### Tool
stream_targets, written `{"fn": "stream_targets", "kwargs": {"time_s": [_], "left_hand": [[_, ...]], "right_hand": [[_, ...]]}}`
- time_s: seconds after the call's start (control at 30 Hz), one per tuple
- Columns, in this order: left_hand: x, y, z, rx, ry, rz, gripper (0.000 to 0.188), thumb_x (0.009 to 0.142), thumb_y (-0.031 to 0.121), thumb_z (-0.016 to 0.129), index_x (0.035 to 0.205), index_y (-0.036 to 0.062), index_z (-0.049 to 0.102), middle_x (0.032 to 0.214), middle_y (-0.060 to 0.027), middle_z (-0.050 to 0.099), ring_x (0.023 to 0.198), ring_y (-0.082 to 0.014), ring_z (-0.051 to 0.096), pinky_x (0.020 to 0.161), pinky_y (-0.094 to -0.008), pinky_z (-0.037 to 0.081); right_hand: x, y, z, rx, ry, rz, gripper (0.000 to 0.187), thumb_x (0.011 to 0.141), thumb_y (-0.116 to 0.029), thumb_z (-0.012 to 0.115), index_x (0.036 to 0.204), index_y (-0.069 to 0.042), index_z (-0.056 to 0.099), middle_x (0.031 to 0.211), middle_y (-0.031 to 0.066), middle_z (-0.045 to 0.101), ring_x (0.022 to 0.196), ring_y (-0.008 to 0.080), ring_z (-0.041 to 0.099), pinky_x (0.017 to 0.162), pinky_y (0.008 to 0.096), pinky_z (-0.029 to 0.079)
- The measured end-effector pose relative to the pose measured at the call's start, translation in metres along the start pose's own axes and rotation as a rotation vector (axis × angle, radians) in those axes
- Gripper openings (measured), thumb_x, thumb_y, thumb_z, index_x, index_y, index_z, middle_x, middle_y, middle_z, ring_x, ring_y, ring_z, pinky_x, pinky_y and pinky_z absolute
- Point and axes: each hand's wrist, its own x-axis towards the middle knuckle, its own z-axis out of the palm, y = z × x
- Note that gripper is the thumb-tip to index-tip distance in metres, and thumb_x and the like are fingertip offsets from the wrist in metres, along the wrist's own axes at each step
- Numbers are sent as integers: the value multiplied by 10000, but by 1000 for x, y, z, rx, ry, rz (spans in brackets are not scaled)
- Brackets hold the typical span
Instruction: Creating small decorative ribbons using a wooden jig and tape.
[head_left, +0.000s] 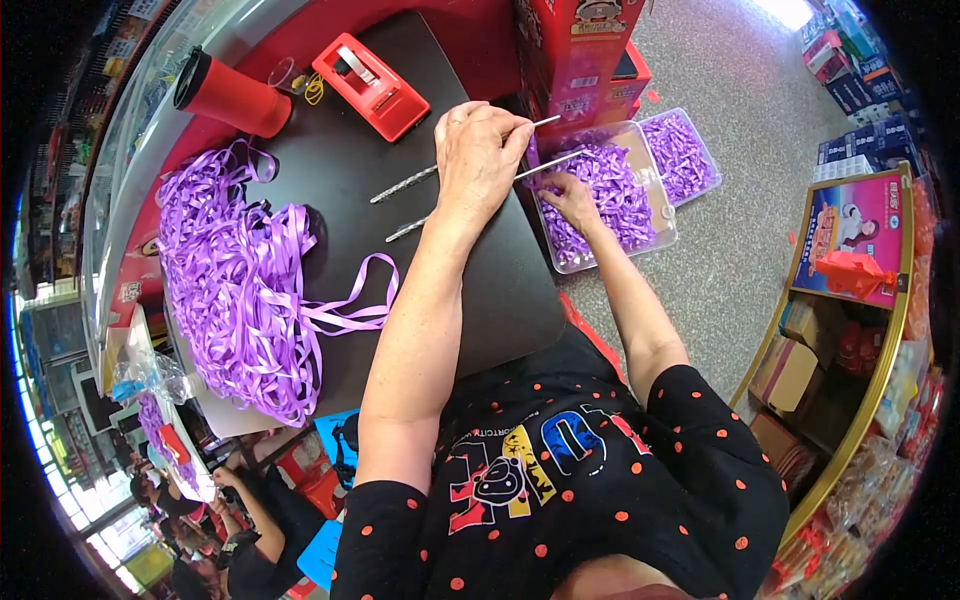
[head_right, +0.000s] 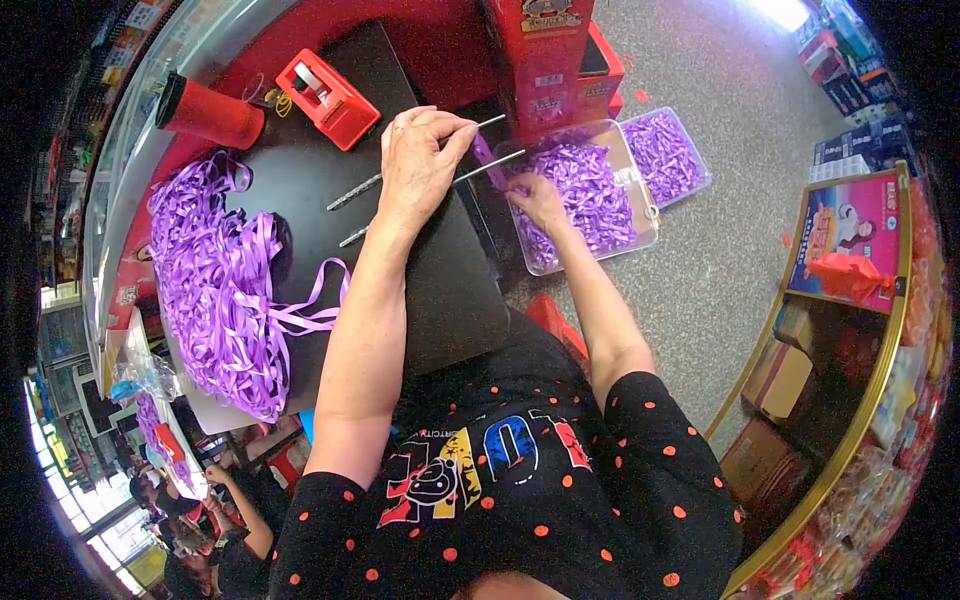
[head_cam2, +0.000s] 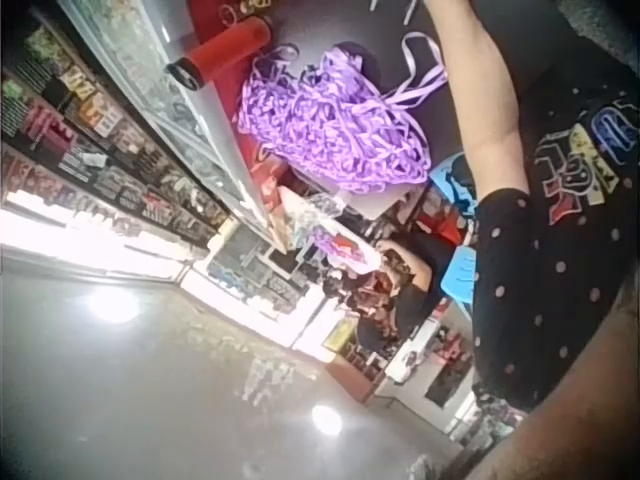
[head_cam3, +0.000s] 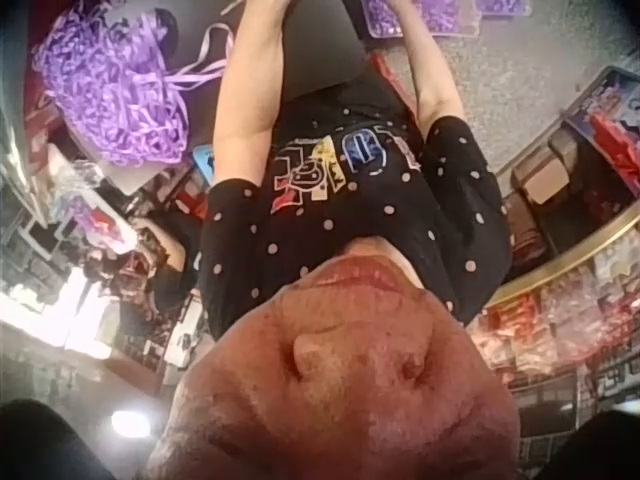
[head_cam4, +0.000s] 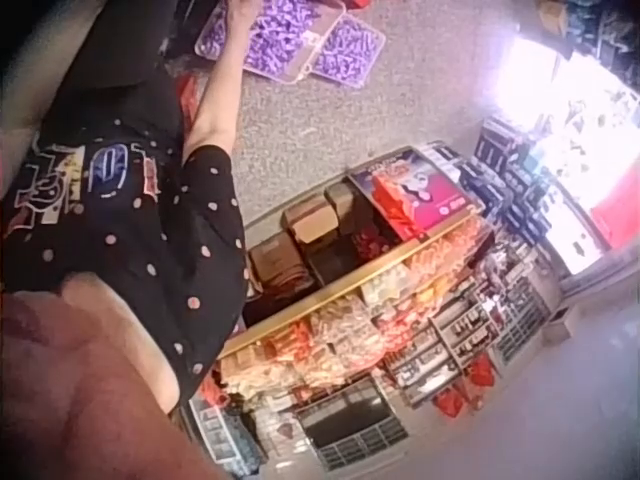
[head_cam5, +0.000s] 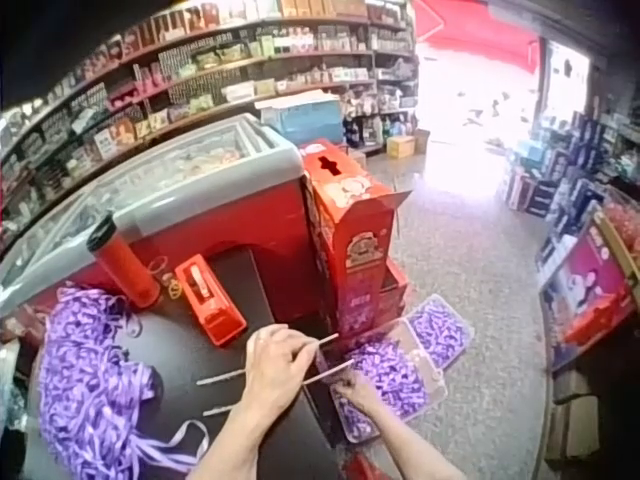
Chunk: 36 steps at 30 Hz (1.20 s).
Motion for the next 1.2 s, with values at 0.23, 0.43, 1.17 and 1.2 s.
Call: {"fn": "stream_targets", "kwargs": {"time_s": [0.23,0.43,1.17,1.2], "left_hand": [[2,4,0,6,-14,-5,173,819,250,635,849,111,734,916,-40,677,1076,-263,529,989,-419,316],[0,0,-3,4,-14,-14,172,820,247,634,848,109,733,913,-41,679,1076,-263,531,994,-419,313],[-1,0,-4,22,-7,-20,171,813,242,646,849,101,734,901,-48,685,1058,-270,543,990,-427,318],[-1,1,-5,26,-7,-22,171,813,243,647,848,100,734,901,-47,685,1058,-269,543,989,-426,318]], "right_hand": [[-19,41,26,952,228,437,214,783,-148,698,940,-4,684,831,19,649,758,94,560,689,228,443],[-16,-9,24,290,293,372,224,780,-176,651,948,-28,675,770,71,663,743,194,636,663,314,484],[-13,8,37,34,302,563,259,736,-248,672,920,-66,694,817,105,690,799,230,664,762,345,500],[-13,9,39,-10,269,584,259,739,-252,668,926,-76,697,815,114,688,794,237,665,753,347,501]]}}
